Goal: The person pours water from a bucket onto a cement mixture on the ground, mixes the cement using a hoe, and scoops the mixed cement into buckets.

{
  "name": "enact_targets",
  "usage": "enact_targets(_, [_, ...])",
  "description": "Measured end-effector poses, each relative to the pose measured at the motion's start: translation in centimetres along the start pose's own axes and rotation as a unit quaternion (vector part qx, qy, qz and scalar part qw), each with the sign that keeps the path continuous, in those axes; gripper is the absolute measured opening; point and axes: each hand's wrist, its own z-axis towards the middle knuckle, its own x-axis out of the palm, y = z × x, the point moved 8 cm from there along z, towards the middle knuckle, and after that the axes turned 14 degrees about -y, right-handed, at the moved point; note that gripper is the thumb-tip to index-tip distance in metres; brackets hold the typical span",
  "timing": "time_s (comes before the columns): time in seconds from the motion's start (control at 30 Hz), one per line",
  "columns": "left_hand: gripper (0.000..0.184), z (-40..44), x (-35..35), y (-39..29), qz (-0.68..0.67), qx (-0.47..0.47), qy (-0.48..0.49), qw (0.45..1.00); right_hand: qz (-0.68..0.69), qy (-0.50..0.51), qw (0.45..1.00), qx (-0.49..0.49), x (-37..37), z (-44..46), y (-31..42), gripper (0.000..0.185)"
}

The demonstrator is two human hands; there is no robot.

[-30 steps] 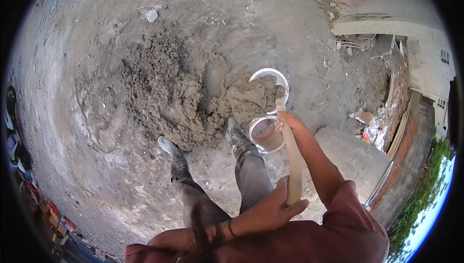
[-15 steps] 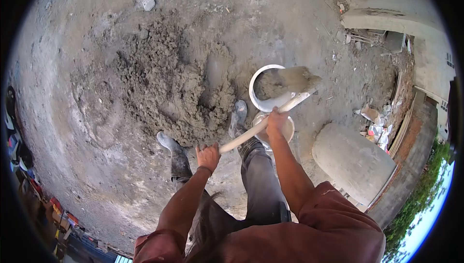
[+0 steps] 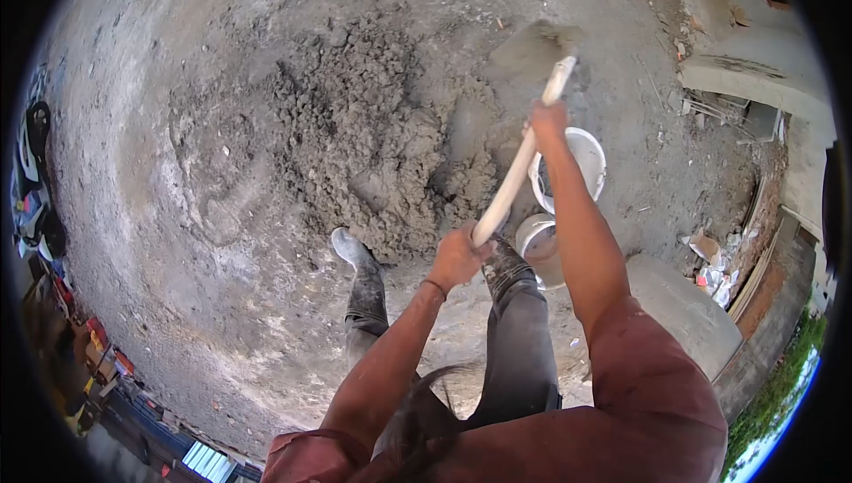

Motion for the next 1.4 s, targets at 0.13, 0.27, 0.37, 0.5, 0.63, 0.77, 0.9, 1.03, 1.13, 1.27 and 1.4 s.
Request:
enact_targets(0.13, [0.047,-5.9,-6.8,8.2,0.062,-0.161,-0.053,0.983,-0.095,0.118,0.985,0.089,15.6,-6.8,-17.2,0.022])
enact_targets(0.27, [0.048,-11.6,-10.6,8.6,0.120,-0.223,0.013,0.967,-0.175,0.135,0.949,0.225,15.1,-16.3,-22.5,0.045])
enact_targets(0.37, [0.047,-9.2,-8.7,1.2,0.068,-0.207,0.008,0.976,-0.126,0.201,0.922,0.305,12.2,-12.8,-21.1,0.034])
enact_targets(0.5, [0.059,-8.8,-7.8,-12.4,-0.091,-0.165,0.070,0.980,-0.034,0.250,0.875,0.414,4.6,-10.4,-17.7,0.017])
enact_targets(0.63, [0.064,-13.3,-7.9,-23.9,-0.138,-0.121,0.142,0.973,0.045,0.210,0.834,0.508,-7.6,-11.0,-12.0,0.016])
enact_targets(0.77, [0.064,-20.3,-8.9,-27.4,-0.093,0.015,0.311,0.946,0.111,0.121,0.881,0.444,-19.4,-16.5,-4.5,0.018])
enact_targets(0.9, [0.036,-22.0,-12.2,-17.4,0.138,0.041,0.357,0.923,0.144,-0.070,0.950,0.269,-24.2,-19.8,-4.4,0.023])
enact_targets(1.03, [0.008,-15.5,-5.4,0.5,0.372,0.100,0.090,0.919,0.198,-0.168,0.951,0.168,-20.9,-18.7,-9.3,0.027])
enact_targets(1.13, [0.008,-10.7,-1.1,6.2,0.367,0.134,-0.012,0.920,0.111,-0.186,0.964,0.154,-20.2,-14.9,-13.1,0.032])
enact_targets(1.27, [0.014,-12.0,3.1,7.1,0.326,0.062,-0.017,0.943,0.147,-0.184,0.970,0.059,-22.9,-15.9,-10.8,0.053])
enact_targets(1.4, [0.022,-12.6,5.4,3.0,0.157,0.062,-0.013,0.986,0.079,-0.164,0.981,-0.062,-22.7,-15.3,-0.4,0.056])
